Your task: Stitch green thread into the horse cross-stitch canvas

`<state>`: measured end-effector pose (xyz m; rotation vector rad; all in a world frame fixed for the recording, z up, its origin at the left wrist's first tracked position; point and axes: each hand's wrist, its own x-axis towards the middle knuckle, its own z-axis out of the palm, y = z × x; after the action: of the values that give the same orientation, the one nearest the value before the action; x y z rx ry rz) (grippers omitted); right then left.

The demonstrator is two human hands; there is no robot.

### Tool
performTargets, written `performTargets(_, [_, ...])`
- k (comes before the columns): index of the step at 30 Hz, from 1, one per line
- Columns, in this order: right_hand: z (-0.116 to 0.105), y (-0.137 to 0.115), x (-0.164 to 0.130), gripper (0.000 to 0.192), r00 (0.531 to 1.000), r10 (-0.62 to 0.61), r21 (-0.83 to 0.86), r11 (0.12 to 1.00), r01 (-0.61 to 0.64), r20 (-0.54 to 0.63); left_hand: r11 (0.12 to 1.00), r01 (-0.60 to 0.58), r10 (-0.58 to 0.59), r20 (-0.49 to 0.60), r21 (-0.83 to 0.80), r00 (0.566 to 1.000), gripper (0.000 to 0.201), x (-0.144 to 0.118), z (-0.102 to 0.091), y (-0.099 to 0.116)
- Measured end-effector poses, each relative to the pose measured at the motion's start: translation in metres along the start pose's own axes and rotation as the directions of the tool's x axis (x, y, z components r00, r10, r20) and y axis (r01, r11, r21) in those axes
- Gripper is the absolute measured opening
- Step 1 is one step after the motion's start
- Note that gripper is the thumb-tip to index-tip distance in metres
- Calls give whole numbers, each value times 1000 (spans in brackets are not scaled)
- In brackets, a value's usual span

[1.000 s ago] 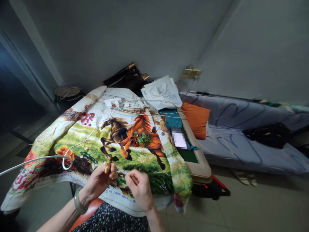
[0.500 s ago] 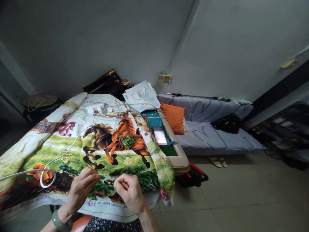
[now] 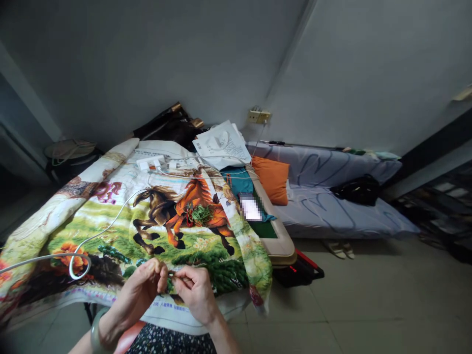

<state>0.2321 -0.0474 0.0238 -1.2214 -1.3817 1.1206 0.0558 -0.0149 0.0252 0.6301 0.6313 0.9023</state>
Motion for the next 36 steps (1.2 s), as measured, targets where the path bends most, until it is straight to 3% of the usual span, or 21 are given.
performTargets(2, [1, 3, 2, 34, 999, 19, 63, 998, -17, -32, 1000, -5, 5, -31, -3, 1000, 43, 1, 3, -4])
performTargets(4, [-2, 4, 3, 36, 990, 43, 120, 992, -27, -136, 999, -8, 10, -67, 32, 998, 46, 2, 2, -6])
performTargets(6, [-8, 4, 4, 38, 966, 50, 117, 993, -21, -254, 998, -6, 13, -90, 68, 996, 48, 2, 0, -8])
performTargets(8, [-11, 1, 5, 40, 957, 61, 78, 996, -41, -284, 996, 3, 6, -92, 91, 996, 50, 1, -3, -10])
performTargets(11, [-5, -3, 5, 45, 984, 115, 84, 991, -104, -136, 996, 12, -5, -73, 91, 997, 51, 1, -4, -13])
performTargets(14, [5, -3, 4, 44, 997, 82, 19, 996, -82, -13, 996, 25, -20, -58, 83, 998, 52, 0, -4, -14])
performTargets(19, [10, -2, 6, 26, 990, -138, -268, 953, 138, 19, 993, 26, -21, -43, 111, 999, 51, -1, -8, -12])
performTargets(22, [9, -4, 8, 25, 973, -227, -336, 913, 229, 46, 993, 16, -11, -39, 120, 999, 51, -2, -10, -12])
performTargets(36, [6, -6, 9, 26, 961, -261, -380, 883, 274, 86, 993, 20, -14, -50, 120, 999, 53, 0, -10, -13])
